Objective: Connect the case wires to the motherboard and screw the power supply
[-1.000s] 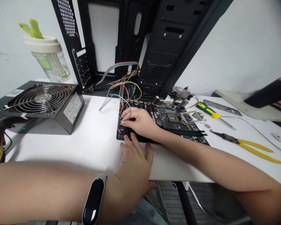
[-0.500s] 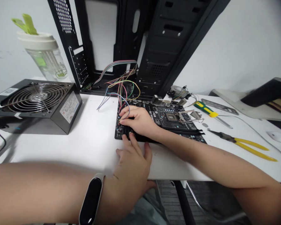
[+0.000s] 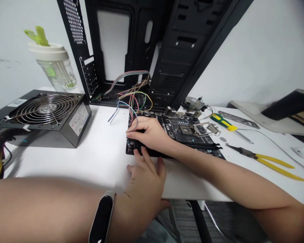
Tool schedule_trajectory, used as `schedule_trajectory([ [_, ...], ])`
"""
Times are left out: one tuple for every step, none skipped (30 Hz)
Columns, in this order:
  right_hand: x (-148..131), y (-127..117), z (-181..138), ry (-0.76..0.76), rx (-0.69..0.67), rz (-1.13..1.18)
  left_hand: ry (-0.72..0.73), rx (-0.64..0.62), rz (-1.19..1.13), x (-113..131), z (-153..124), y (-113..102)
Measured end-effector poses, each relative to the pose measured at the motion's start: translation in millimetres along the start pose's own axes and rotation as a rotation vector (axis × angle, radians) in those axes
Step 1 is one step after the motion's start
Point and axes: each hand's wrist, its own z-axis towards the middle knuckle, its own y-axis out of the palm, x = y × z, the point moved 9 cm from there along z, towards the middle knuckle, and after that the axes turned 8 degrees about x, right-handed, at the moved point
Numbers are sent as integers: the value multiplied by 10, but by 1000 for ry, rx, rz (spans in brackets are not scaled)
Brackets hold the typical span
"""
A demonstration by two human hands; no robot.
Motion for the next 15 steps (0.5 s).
schedule_trajectory([
  [-86,41,-4,-56,-50,-63,-5,2,4,-7,1,-6],
  [-167,90,-14,-107,-114,-133,-9,14,8,-13,1,-14],
  [-234,140,-29,-148,-185,-205,-17,32,13,-20,0,-21],
  [-286,180,-46,-176,-258,-268,-24,52,18,-25,-2,-25],
  [-321,198,-60,-190,-318,-316,-27,70,21,-25,-4,-26],
  [-345,189,-62,-195,-356,-345,-27,86,21,-23,-6,-26],
  [-360,152,-51,-195,-368,-357,-24,96,18,-16,-8,-24],
  [-366,94,-25,-192,-357,-359,-19,95,12,-8,-9,-18],
  [-357,17,14,-187,-323,-358,-16,84,5,0,-11,-7],
  [-327,-69,61,-171,-272,-364,-12,71,-3,7,-12,0],
  [-275,-156,110,-144,-216,-380,-12,56,-12,11,-14,8],
  [-204,-233,153,-106,-162,-405,-12,45,-19,13,-17,12],
  [-125,-288,187,-63,-121,-435,-11,42,-24,15,-18,9],
  [-50,-313,209,-25,-100,-464,-10,42,-27,16,-19,3],
  [15,-309,220,5,-97,-487,-8,43,-29,13,-20,-4],
])
